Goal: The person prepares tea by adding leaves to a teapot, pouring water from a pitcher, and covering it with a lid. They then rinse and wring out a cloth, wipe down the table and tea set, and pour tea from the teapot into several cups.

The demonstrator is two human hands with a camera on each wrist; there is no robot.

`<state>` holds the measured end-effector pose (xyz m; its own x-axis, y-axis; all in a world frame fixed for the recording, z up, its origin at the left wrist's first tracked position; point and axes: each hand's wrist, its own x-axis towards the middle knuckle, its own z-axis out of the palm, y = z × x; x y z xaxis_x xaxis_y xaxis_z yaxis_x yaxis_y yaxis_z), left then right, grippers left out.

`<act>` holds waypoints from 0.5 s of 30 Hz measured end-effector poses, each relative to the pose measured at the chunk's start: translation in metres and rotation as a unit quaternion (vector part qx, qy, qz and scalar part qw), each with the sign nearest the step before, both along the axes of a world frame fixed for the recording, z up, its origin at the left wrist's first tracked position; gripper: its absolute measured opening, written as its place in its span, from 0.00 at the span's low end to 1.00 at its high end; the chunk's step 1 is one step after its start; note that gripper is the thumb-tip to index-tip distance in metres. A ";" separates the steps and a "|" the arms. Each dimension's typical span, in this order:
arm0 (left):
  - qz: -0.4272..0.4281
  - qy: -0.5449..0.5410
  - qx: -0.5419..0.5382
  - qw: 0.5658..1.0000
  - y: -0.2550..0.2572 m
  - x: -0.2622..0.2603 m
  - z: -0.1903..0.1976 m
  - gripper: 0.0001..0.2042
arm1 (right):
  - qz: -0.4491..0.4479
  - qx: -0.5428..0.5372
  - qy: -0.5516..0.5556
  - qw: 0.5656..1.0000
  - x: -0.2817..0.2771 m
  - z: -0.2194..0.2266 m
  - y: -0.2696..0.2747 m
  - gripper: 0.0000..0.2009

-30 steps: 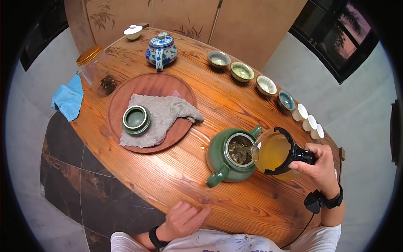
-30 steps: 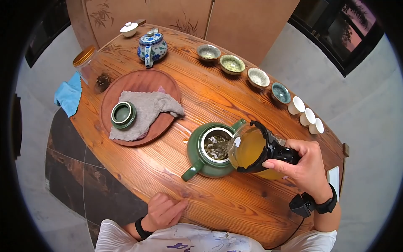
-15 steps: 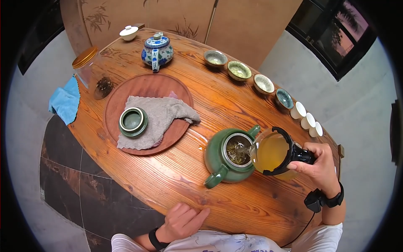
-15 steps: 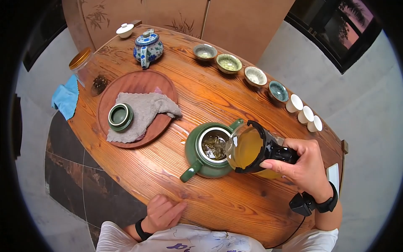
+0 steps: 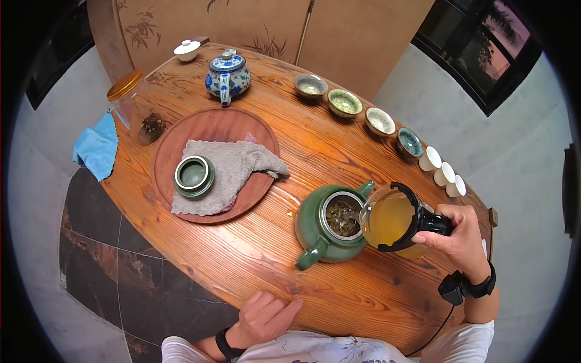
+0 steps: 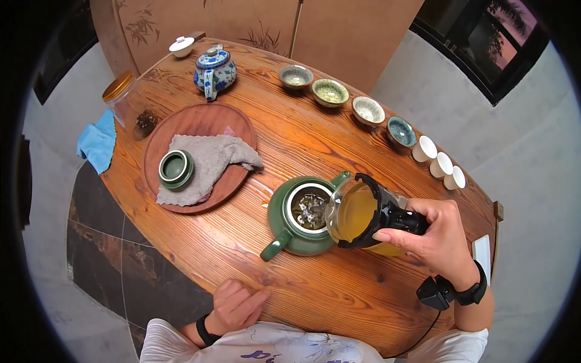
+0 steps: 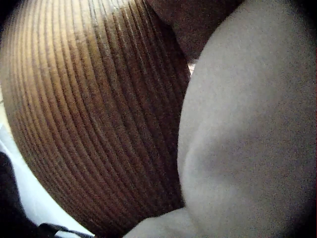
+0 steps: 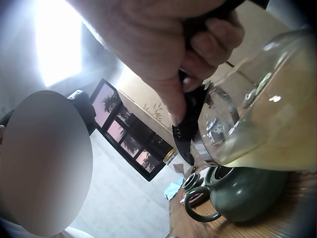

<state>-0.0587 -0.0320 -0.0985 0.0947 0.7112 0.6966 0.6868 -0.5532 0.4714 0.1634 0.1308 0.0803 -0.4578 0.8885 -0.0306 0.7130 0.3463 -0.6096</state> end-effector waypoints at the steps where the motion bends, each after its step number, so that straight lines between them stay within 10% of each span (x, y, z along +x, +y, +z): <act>1: 0.000 0.001 0.000 1.000 0.000 0.000 0.000 0.11 | -0.002 -0.004 0.004 1.000 -0.002 0.001 -0.001 0.15; 15: -0.005 0.003 -0.021 1.000 -0.003 0.000 0.002 0.18 | -0.007 -0.026 0.010 1.000 -0.004 0.004 -0.002 0.14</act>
